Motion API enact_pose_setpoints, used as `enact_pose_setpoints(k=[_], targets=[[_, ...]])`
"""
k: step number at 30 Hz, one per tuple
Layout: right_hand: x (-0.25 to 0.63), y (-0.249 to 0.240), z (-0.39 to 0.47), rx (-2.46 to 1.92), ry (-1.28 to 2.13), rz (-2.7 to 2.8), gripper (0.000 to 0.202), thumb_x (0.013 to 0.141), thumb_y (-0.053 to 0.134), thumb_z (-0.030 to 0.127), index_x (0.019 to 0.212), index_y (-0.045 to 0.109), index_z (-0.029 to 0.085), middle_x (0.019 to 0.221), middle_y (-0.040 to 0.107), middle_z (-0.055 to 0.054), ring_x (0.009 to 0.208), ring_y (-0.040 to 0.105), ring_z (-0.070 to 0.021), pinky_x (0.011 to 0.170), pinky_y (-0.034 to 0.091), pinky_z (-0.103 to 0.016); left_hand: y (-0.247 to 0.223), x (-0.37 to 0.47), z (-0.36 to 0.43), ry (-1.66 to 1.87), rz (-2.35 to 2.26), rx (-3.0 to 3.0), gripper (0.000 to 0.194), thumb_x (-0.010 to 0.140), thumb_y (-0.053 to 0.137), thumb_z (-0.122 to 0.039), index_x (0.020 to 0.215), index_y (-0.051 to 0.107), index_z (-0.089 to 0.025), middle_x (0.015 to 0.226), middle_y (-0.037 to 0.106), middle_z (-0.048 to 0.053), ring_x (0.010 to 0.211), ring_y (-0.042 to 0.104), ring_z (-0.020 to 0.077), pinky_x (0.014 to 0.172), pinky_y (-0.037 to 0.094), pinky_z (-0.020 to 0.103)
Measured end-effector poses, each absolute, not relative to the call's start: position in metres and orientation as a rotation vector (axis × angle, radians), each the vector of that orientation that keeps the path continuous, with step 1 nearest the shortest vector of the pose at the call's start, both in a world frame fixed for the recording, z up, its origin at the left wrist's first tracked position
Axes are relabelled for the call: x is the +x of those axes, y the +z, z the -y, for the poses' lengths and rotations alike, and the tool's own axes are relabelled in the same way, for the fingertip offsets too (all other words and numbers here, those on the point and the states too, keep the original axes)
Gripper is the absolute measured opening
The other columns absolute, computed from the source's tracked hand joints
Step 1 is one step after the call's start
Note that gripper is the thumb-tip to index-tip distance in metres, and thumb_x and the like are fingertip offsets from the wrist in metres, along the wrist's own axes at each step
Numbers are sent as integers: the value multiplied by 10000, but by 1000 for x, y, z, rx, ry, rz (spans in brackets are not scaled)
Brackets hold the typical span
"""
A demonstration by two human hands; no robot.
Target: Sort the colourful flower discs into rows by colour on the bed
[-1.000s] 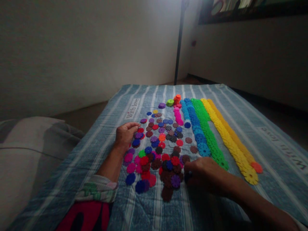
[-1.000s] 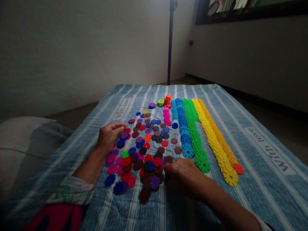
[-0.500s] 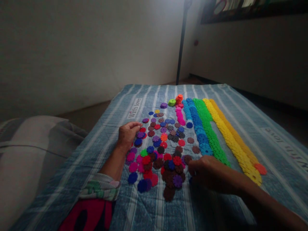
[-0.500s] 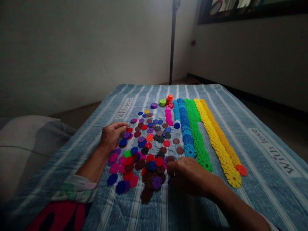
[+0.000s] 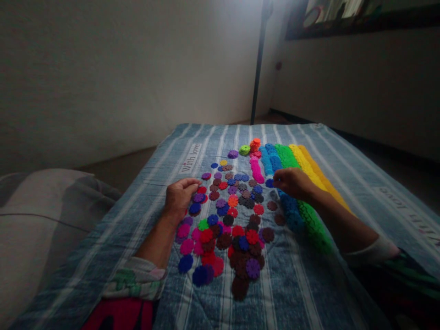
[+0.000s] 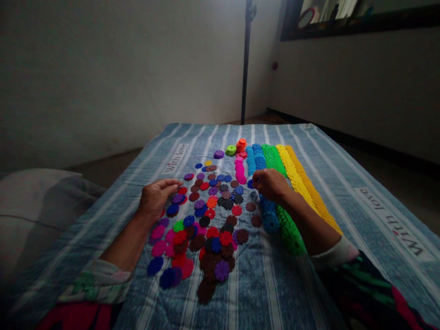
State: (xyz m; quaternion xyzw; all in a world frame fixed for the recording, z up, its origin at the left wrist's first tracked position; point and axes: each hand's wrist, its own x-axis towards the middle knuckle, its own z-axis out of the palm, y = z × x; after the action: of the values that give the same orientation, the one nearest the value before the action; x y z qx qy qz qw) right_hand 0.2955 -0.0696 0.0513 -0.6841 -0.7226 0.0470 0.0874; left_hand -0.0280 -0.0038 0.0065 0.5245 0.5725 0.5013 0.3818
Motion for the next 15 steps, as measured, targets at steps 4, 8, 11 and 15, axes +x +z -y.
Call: enact_pose_setpoints(k=[4,8,11,15], targets=[[293,48,59,-2090,96,2194,195,855,577,274,939,738,206,861,719,-52,796,643,-178,614,366,-238,8,-27,5,1278,-1459,1319,228,544,667,-250,746,734,-168,752,734,46,704,656,183,643,510,278],[293,47,58,-2154,40,2217,205,860,563,286,939,731,200,890,718,-78,825,650,-210,605,361,-257,9,-27,6,1288,-1461,1314,229,531,678,-251,738,736,-173,751,736,48,694,655,186,618,510,274],[288,48,62,-2187,2,2244,244,874,546,304,1020,714,204,934,716,-98,850,653,-228,612,372,-265,9,-27,6,1289,-1455,1304,244,519,682,-259,739,738,-169,753,735,57,693,655,197,593,509,278],[271,52,66,-2160,-9,2333,262,895,519,294,1083,693,237,956,717,-89,889,655,-221,652,393,-257,10,-26,7,1284,-1460,1303,244,516,680,-257,735,737,-167,754,735,62,691,651,196,582,500,276]])
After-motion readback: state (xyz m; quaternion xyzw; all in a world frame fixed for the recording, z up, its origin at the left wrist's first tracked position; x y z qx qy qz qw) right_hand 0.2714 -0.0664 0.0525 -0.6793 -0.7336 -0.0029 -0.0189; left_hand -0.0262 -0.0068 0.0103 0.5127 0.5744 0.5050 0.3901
